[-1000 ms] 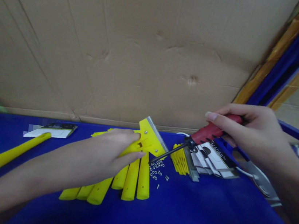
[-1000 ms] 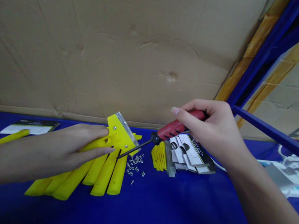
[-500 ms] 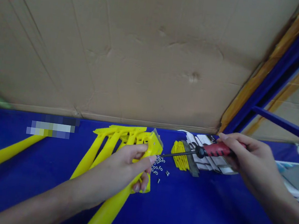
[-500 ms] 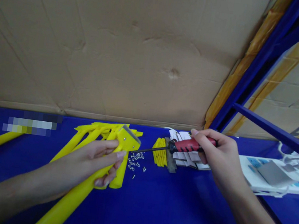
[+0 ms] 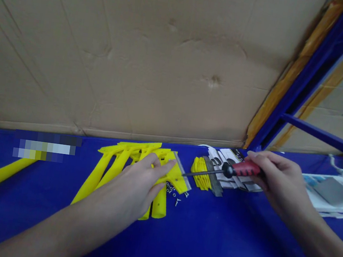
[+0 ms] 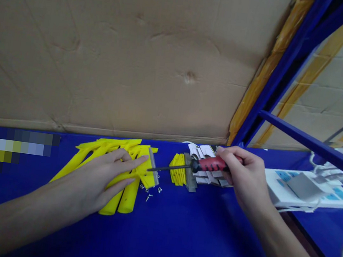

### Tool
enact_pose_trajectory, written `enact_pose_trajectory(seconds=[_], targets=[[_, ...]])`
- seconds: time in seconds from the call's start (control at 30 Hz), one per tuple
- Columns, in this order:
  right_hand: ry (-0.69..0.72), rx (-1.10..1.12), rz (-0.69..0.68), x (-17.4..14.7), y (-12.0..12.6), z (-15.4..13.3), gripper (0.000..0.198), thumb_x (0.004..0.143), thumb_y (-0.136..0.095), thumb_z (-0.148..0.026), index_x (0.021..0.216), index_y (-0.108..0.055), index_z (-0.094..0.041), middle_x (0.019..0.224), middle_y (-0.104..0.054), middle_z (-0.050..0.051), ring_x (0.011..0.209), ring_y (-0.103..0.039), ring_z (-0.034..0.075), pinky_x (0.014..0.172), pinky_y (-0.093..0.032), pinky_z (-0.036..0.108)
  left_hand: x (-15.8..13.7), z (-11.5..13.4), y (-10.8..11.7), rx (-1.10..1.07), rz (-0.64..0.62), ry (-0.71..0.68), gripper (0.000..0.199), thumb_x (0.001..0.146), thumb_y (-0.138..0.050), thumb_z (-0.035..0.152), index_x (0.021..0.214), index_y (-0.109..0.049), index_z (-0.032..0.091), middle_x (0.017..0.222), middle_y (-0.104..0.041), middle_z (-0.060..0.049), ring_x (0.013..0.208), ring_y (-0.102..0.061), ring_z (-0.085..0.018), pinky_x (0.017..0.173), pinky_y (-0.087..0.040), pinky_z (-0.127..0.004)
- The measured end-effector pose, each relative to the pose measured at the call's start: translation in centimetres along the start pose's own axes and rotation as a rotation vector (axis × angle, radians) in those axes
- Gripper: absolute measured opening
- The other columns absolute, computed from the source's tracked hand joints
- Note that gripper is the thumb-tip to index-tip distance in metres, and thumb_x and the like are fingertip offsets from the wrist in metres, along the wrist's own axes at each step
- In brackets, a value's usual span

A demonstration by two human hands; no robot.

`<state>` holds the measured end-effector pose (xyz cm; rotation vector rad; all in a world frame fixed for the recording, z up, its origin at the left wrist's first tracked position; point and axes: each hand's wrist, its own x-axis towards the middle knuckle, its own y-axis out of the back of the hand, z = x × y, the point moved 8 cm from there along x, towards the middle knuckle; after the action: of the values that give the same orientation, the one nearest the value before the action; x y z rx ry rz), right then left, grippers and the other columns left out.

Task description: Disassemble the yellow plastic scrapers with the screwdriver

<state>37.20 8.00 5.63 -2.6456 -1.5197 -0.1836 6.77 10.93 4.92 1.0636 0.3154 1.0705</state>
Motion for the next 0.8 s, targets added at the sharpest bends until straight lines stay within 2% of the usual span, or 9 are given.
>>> enact_pose_trajectory(seconds=[0.07, 0.17, 0.23, 0.3, 0.37, 0.43, 0.53, 0.6, 0.8], targets=[[-0.018, -0.003, -0.015, -0.2, -0.2, 0.1, 0.041, 0.054, -0.094, -0.048, 0.060, -0.069, -0.017, 0.054, -0.053, -0.002, 0.045, -0.038, 0.006, 0.037, -0.026, 0.018, 0.2, 0.6, 0.5, 0.015, -0.016, 0.007, 0.048, 0.092, -0.055, 0.034, 0.136, -0.070, 0.023, 0.122, -0.070, -0.015, 0.115, -0.062, -0.036, 0.107, -0.044, -0.055], [-0.046, 0.025, -0.044, -0.4, -0.4, 0.2, 0.048, 0.066, -0.088, -0.058, 0.060, -0.064, -0.017, 0.052, -0.045, -0.004, 0.045, -0.033, 0.006, 0.038, -0.026, 0.019, 0.5, 1.5, 1.7, -0.110, -0.052, 0.062, 0.048, 0.092, -0.058, 0.036, 0.136, -0.070, 0.021, 0.119, -0.074, -0.013, 0.114, -0.064, -0.033, 0.104, -0.047, -0.047], [-0.108, 0.031, -0.147, -0.5, -1.0, 0.7, 0.050, 0.076, -0.080, -0.065, 0.068, -0.067, -0.017, 0.049, -0.041, -0.006, 0.045, -0.032, 0.007, 0.041, -0.028, 0.019, 0.3, 1.3, 1.4, -0.358, -0.135, 0.193, 0.042, 0.089, -0.066, 0.046, 0.121, -0.074, 0.021, 0.095, -0.077, -0.009, 0.089, -0.070, -0.027, 0.081, -0.054, -0.036], [-0.172, 0.025, -0.294, -0.7, -1.9, 1.3, 0.047, 0.078, -0.080, -0.063, 0.077, -0.069, -0.017, 0.050, -0.044, -0.006, 0.045, -0.033, 0.007, 0.044, -0.029, 0.020, -0.3, 1.0, 0.1, -0.674, -0.225, 0.342, 0.035, 0.088, -0.068, 0.054, 0.093, -0.072, 0.020, 0.072, -0.070, -0.004, 0.060, -0.062, -0.017, 0.058, -0.047, -0.026], [-0.194, 0.019, -0.387, -0.9, -2.5, 1.7, 0.043, 0.072, -0.088, -0.055, 0.081, -0.067, -0.018, 0.053, -0.049, -0.006, 0.046, -0.033, 0.006, 0.045, -0.026, 0.019, -1.0, 0.7, -1.3, -0.965, -0.243, 0.452, 0.042, 0.087, -0.066, 0.058, 0.073, -0.060, 0.019, 0.062, -0.064, -0.001, 0.046, -0.047, -0.009, 0.048, -0.037, -0.021], [-0.152, 0.005, -0.370, -0.8, -2.2, 1.5, 0.042, 0.067, -0.092, -0.050, 0.083, -0.068, -0.019, 0.056, -0.052, -0.006, 0.047, -0.032, 0.005, 0.045, -0.023, 0.018, -1.5, 0.5, -2.8, -1.111, -0.246, 0.525, 0.048, 0.078, -0.071, 0.064, 0.070, -0.056, 0.020, 0.051, -0.056, 0.003, 0.039, -0.035, -0.005, 0.043, -0.028, -0.020], [-0.089, -0.058, -0.261, -0.8, -1.1, 0.7, 0.044, 0.062, -0.093, -0.053, 0.085, -0.073, -0.020, 0.064, -0.060, -0.002, 0.050, -0.036, 0.006, 0.045, -0.022, 0.018, -2.1, 0.3, -3.9, -1.115, -0.211, 0.539, 0.055, 0.067, -0.075, 0.071, 0.068, -0.053, 0.021, 0.045, -0.050, 0.004, 0.035, -0.032, -0.006, 0.041, -0.025, -0.022], [-0.073, -0.109, -0.217, -1.0, -0.4, 0.2, 0.048, 0.055, -0.095, -0.056, 0.081, -0.073, -0.021, 0.067, -0.064, 0.000, 0.052, -0.042, 0.008, 0.045, -0.024, 0.019, -2.4, -0.1, -3.7, -1.079, -0.117, 0.543, 0.053, 0.069, -0.075, 0.069, 0.072, -0.058, 0.019, 0.047, -0.052, 0.003, 0.038, -0.037, -0.007, 0.044, -0.030, -0.022], [-0.013, -0.242, -0.352, -1.7, -0.8, -0.1, 0.046, 0.063, -0.089, -0.062, 0.079, -0.073, -0.022, 0.060, -0.060, 0.000, 0.046, -0.038, 0.008, 0.043, -0.020, 0.019, -4.0, -0.3, -3.5, -1.189, -0.009, 0.611, 0.040, 0.084, -0.072, 0.053, 0.094, -0.076, 0.014, 0.066, -0.062, -0.003, 0.061, -0.052, -0.014, 0.061, -0.043, -0.026]])
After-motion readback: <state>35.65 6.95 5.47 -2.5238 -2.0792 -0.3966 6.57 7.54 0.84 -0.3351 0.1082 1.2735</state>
